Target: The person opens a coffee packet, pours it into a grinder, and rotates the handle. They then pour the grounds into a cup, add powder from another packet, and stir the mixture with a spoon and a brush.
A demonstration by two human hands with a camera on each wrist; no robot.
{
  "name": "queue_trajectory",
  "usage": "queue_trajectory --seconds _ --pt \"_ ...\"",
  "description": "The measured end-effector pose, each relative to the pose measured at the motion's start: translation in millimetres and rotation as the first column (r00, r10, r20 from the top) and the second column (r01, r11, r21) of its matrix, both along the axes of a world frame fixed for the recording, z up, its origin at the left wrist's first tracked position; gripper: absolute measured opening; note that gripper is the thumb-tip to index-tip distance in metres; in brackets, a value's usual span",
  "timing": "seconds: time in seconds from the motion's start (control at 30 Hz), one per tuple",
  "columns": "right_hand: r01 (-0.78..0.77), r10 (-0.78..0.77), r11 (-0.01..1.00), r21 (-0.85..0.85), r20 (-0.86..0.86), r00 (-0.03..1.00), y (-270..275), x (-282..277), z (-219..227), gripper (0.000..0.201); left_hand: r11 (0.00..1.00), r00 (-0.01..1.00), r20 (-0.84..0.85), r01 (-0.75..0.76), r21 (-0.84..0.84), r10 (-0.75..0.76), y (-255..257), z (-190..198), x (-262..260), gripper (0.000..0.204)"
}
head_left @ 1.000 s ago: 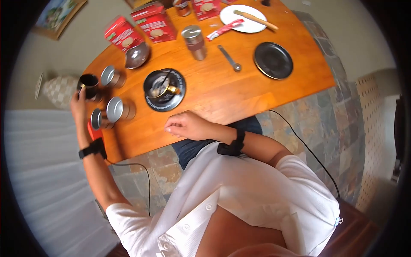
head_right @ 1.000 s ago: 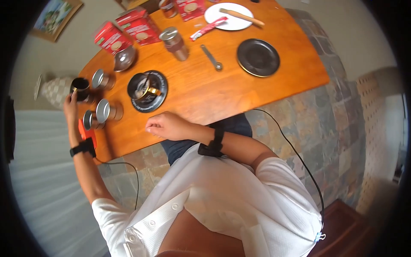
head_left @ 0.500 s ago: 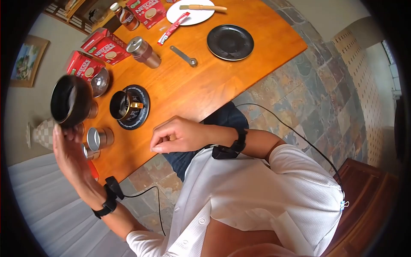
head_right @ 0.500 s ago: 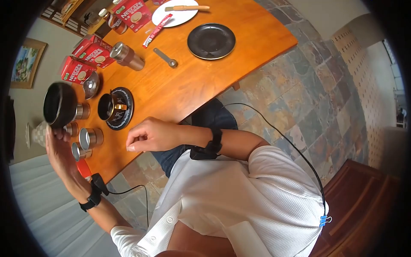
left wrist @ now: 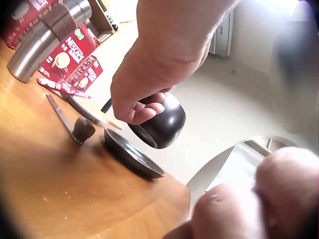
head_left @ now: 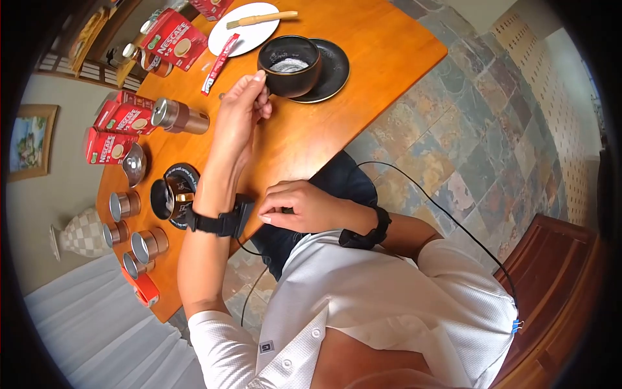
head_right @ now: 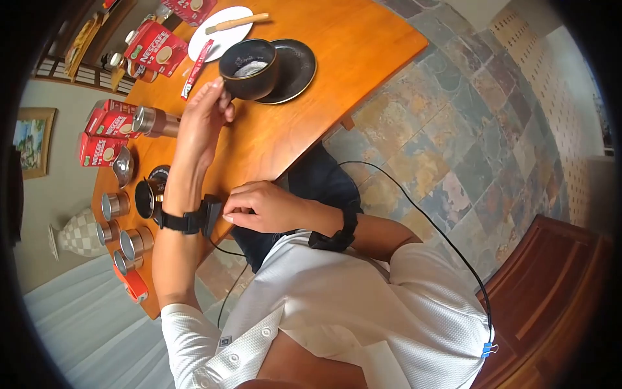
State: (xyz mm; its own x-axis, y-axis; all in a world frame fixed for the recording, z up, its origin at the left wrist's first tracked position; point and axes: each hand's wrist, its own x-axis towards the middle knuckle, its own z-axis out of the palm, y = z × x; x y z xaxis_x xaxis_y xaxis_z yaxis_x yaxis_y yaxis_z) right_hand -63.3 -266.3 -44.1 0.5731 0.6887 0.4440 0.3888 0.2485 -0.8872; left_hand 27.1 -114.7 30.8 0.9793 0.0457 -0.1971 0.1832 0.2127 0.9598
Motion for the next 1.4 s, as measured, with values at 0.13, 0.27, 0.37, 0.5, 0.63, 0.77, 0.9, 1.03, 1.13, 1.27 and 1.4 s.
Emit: queue_trajectory --seconds 0.13,0.27,0.37,0.5,0.63,0.77,0.9,1.03,1.13,1.27,1.4 --pt "-0.005 0.006 0.999 0.040 -0.010 1.000 1.3 3.4 1.5 0.008 0.999 0.999 -0.021 0.043 0.018 -0.042 -13.2 -8.8 19.4 0.021" --pt "-0.051 0.050 0.998 0.048 0.008 0.999 0.3 7.2 -1.6 0.009 0.997 0.997 -0.039 0.071 -0.002 -0.071 -16.0 -18.4 34.1 0.022" --pt "-0.066 0.064 0.996 0.059 0.037 0.997 0.3 8.2 -4.3 0.008 0.998 0.996 -0.060 0.066 0.011 -0.065 -18.4 -21.8 36.9 0.023" --pt "-0.058 0.050 0.996 0.061 0.128 0.991 0.1 8.8 -5.3 0.008 0.999 0.996 -0.069 0.053 -0.006 -0.053 -18.2 -24.3 36.3 0.022" --pt "-0.077 0.072 0.995 0.060 0.093 0.993 -0.2 9.5 -4.8 0.008 0.999 0.998 -0.056 0.018 0.041 -0.015 -22.2 -23.6 32.1 0.025" --pt "-0.065 0.058 0.996 0.066 0.104 0.993 -0.2 9.3 -3.8 0.008 0.997 0.997 -0.071 0.041 0.070 -0.036 -19.4 -25.9 31.3 0.025" --pt "-0.063 0.056 0.996 0.057 0.114 0.992 -0.1 9.4 -2.8 0.008 0.999 0.996 -0.090 0.008 0.034 -0.005 -19.6 -16.2 27.7 0.028" --pt "-0.054 0.046 0.997 0.061 0.120 0.992 0.6 9.3 -3.2 0.008 0.997 0.993 -0.107 0.057 0.057 -0.050 -13.7 -20.3 28.4 0.030" --pt "-0.051 0.043 0.997 0.058 0.132 0.990 1.7 8.4 -5.2 0.008 0.992 0.988 -0.100 0.121 0.035 -0.117 -5.2 -24.7 30.9 0.030" --pt "-0.078 0.077 0.997 0.013 0.106 0.991 0.6 8.0 -2.8 0.010 0.971 0.962 -0.138 0.240 0.008 -0.237 4.1 -17.6 31.1 0.032" --pt "-0.063 0.062 0.998 0.012 0.089 0.994 2.1 7.1 -6.9 0.007 0.970 0.956 -0.163 0.237 -0.057 -0.243 7.5 -20.0 30.6 0.033"
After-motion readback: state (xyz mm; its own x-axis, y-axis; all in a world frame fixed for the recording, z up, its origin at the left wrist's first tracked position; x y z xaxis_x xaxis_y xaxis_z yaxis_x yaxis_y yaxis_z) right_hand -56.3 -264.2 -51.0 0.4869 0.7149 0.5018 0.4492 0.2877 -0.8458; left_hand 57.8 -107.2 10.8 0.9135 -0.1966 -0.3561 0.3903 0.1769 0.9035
